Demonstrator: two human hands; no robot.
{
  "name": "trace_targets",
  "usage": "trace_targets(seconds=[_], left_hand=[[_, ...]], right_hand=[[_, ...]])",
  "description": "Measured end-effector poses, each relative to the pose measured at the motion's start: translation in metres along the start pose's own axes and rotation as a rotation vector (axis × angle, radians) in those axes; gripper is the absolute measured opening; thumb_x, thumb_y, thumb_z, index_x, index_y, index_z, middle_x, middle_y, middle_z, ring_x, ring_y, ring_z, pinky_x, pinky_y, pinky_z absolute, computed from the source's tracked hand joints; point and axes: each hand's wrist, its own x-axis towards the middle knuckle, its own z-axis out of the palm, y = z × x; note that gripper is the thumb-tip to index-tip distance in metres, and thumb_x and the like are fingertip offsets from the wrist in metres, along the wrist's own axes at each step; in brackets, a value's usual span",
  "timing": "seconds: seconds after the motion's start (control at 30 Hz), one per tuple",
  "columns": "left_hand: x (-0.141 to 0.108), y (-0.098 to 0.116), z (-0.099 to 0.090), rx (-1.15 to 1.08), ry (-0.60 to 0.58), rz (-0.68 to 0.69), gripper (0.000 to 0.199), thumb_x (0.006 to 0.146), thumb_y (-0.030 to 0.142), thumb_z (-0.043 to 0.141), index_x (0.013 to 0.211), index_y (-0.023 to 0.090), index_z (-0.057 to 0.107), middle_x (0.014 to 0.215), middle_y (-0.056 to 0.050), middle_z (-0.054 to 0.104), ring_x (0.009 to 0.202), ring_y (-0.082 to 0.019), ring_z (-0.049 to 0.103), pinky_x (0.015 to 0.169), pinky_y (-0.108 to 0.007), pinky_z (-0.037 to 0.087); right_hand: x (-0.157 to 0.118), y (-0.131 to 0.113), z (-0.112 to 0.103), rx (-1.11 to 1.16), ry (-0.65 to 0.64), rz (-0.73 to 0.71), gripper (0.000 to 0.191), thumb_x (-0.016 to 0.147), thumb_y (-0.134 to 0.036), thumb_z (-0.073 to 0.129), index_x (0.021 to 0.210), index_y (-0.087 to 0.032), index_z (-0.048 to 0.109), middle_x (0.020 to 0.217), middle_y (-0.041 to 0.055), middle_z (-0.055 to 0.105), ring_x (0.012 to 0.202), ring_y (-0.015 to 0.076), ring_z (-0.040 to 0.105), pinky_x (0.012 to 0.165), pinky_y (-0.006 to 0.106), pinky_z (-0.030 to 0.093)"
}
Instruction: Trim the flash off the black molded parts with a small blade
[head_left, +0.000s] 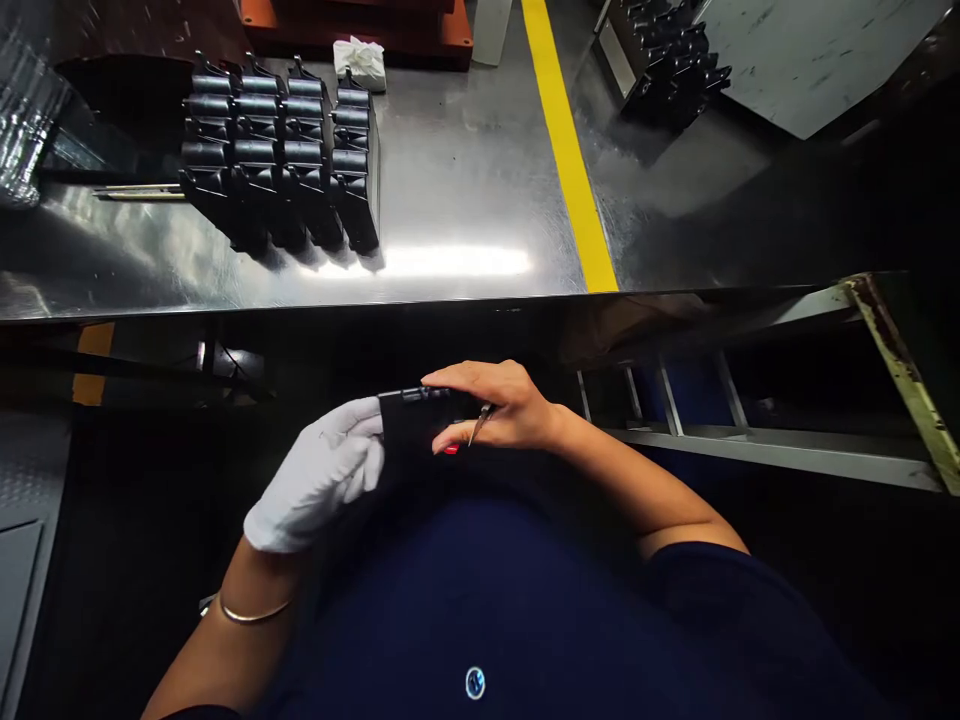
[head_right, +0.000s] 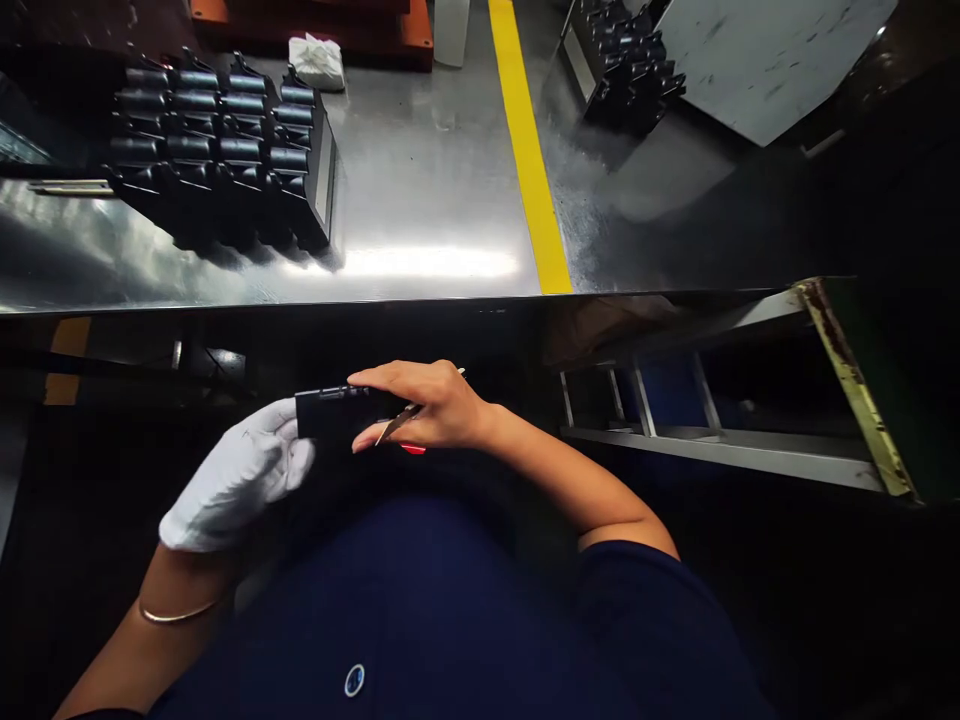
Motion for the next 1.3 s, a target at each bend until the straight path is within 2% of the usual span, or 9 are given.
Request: trace_targets(seconds=[0.1, 0.17, 0.23, 0.33, 0.53, 0.73, 0.9, 1.17, 1.3], left_hand=[[0.003, -0.007, -0.003, 0.366, 0.167, 0.41, 0.026, 0.067, 0.024, 0.082, 0.091, 0.023, 0.076, 0.1, -0.004, 0.074, 0.098, -0.022, 0.066, 0.088, -0.026, 0.052], [0.009, -0.008, -0.002, 0.479, 0.239, 0.444, 0.012, 0.075, 0.032, 0.073, 0.083, 0.022, 0.074, 0.086, -0.002, 0.073, 0.083, -0.019, 0.065, 0.077, -0.025, 0.052], [0.015, -0.006, -0.001, 0.508, 0.315, 0.398, 0.019, 0.081, 0.039, 0.064, 0.077, 0.021, 0.07, 0.072, -0.001, 0.068, 0.068, -0.016, 0.06, 0.063, -0.023, 0.049], [0.019, -0.002, -0.002, 0.533, 0.409, 0.432, 0.024, 0.079, 0.042, 0.063, 0.072, 0.02, 0.067, 0.067, 0.0, 0.064, 0.064, -0.015, 0.055, 0.058, -0.022, 0.045], [0.014, -0.002, -0.002, 0.515, 0.194, 0.288, 0.026, 0.068, 0.042, 0.07, 0.061, 0.017, 0.066, 0.057, 0.001, 0.059, 0.054, -0.012, 0.048, 0.049, -0.021, 0.041], [0.011, 0.003, 0.007, 0.538, 0.07, 0.171, 0.032, 0.065, 0.047, 0.07, 0.058, 0.017, 0.065, 0.054, 0.001, 0.058, 0.051, -0.011, 0.047, 0.046, -0.021, 0.04], [0.009, 0.006, 0.013, 0.549, 0.045, 0.144, 0.034, 0.064, 0.048, 0.069, 0.055, 0.016, 0.062, 0.053, 0.001, 0.055, 0.051, -0.01, 0.045, 0.046, -0.02, 0.038], [0.009, 0.003, 0.008, 0.631, -0.051, 0.2, 0.035, 0.069, 0.047, 0.067, 0.054, 0.016, 0.06, 0.053, 0.001, 0.055, 0.05, -0.01, 0.044, 0.047, -0.021, 0.039], [0.008, 0.0, 0.004, 0.669, -0.132, 0.226, 0.032, 0.073, 0.044, 0.066, 0.056, 0.017, 0.063, 0.053, 0.001, 0.056, 0.05, -0.01, 0.046, 0.047, -0.021, 0.039]], right_hand=[[0.0, 0.0, 0.01, 0.031, 0.139, 0.166, 0.049, 0.072, -0.043, 0.079, 0.108, -0.013, 0.067, 0.095, 0.0101, 0.075, 0.081, 0.016, 0.071, 0.077, 0.023, 0.055], [-0.001, -0.002, 0.015, 0.096, 0.124, 0.303, 0.048, 0.073, -0.047, 0.076, 0.106, -0.013, 0.068, 0.095, 0.0094, 0.074, 0.081, 0.0161, 0.07, 0.076, 0.024, 0.055], [-0.002, -0.003, 0.016, 0.182, 0.047, 0.445, 0.046, 0.079, -0.052, 0.069, 0.106, -0.015, 0.068, 0.096, 0.0077, 0.073, 0.082, 0.0159, 0.069, 0.075, 0.025, 0.054], [-0.004, -0.004, 0.01, 0.147, -0.023, 0.585, 0.036, 0.091, -0.047, 0.055, 0.11, -0.017, 0.065, 0.1, 0.0066, 0.069, 0.089, 0.0153, 0.065, 0.079, 0.027, 0.052], [-0.011, -0.009, 0.005, 0.055, -0.121, 0.607, 0.028, 0.098, -0.034, 0.044, 0.087, -0.016, 0.062, 0.071, 0.0001, 0.063, 0.064, 0.0094, 0.057, 0.062, 0.021, 0.046], [-0.012, -0.02, 0.001, 0.09, -0.185, 0.41, 0.018, 0.093, -0.026, 0.056, 0.097, -0.013, 0.068, 0.083, 0.0052, 0.074, 0.065, 0.0096, 0.064, 0.061, 0.019, 0.048], [-0.007, -0.023, -0.01, 0.121, -0.305, 0.333, 0.018, 0.093, -0.021, 0.055, 0.096, -0.012, 0.071, 0.091, 0.0072, 0.077, 0.079, 0.0123, 0.072, 0.071, 0.019, 0.053], [-0.004, -0.023, -0.012, 0.087, -0.431, 0.441, 0.019, 0.093, -0.02, 0.053, 0.092, -0.012, 0.071, 0.085, 0.006, 0.075, 0.075, 0.0122, 0.07, 0.069, 0.02, 0.048], [-0.007, -0.015, -0.004, 0.017, -0.393, 0.522, 0.02, 0.094, -0.026, 0.054, 0.088, -0.013, 0.068, 0.08, 0.0049, 0.072, 0.072, 0.0122, 0.066, 0.067, 0.022, 0.046]])
